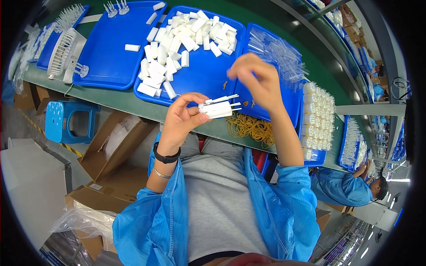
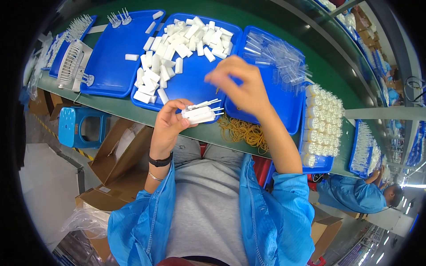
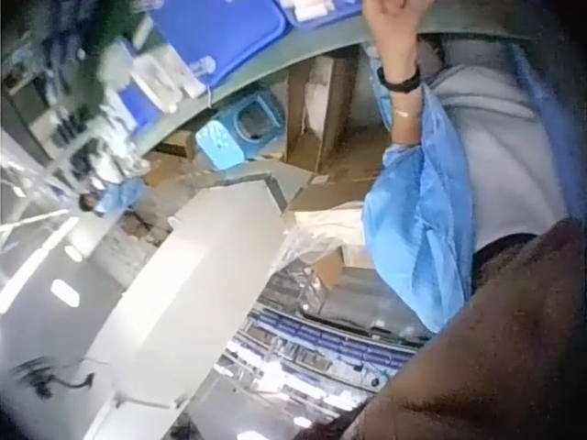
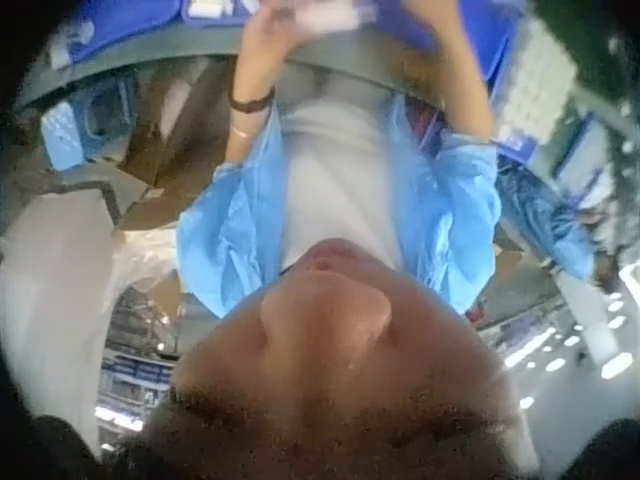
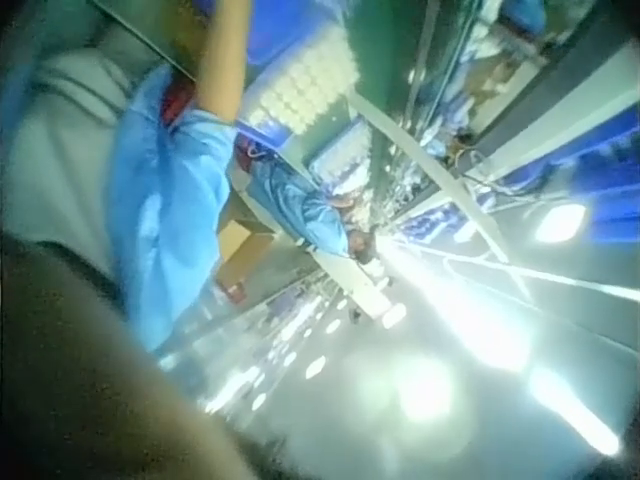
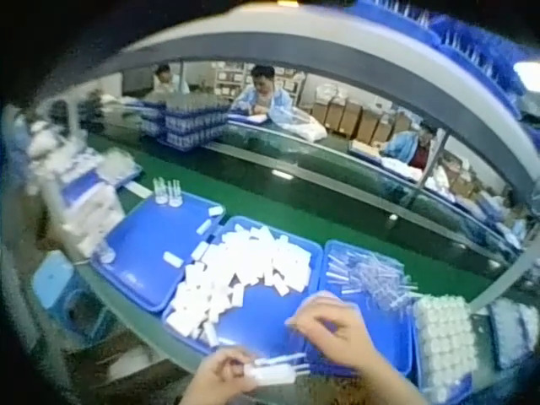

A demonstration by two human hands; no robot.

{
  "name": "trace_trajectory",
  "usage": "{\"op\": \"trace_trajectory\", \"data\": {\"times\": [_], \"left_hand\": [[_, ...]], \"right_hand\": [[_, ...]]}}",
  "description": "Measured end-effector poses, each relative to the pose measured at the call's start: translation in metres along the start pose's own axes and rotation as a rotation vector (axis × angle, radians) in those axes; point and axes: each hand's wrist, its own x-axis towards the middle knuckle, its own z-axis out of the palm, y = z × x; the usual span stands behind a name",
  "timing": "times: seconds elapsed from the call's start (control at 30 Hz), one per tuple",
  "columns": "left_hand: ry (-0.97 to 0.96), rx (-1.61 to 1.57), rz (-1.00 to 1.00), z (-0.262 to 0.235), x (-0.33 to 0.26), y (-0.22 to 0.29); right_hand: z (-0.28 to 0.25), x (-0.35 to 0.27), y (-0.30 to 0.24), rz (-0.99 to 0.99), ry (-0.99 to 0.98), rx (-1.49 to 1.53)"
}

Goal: The person assembles small plastic components onto a metal-pronged base by hand, then places the finished assembly into a plastic bag.

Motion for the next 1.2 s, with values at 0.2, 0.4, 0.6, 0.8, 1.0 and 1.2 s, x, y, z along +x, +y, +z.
{"op": "trace_trajectory", "data": {"times": [0.2, 0.4, 0.6, 0.8, 1.0, 1.2], "left_hand": [[-0.02, -0.024, -0.013, 0.005, -0.005, 0.003], [-0.009, -0.033, 0.015, -0.007, -0.008, -0.003], [0.144, -0.065, 0.086, -0.004, -0.007, 0.006], [0.151, -0.081, 0.101, -0.019, -0.005, 0.0], [0.104, -0.055, 0.165, -0.013, -0.003, -0.003], [0.093, -0.041, 0.183, -0.013, -0.004, -0.006]], "right_hand": [[0.011, 0.036, 0.079, 0.089, 0.056, -0.751], [0.025, 0.043, 0.095, 0.109, -0.011, -1.111], [0.011, 0.031, 0.057, 0.279, -0.073, -0.803], [-0.019, 0.003, -0.001, 0.365, -0.074, -0.262], [-0.028, -0.023, -0.035, 0.26, -0.024, 0.189], [-0.02, -0.029, -0.047, 0.258, -0.085, 0.066]]}}
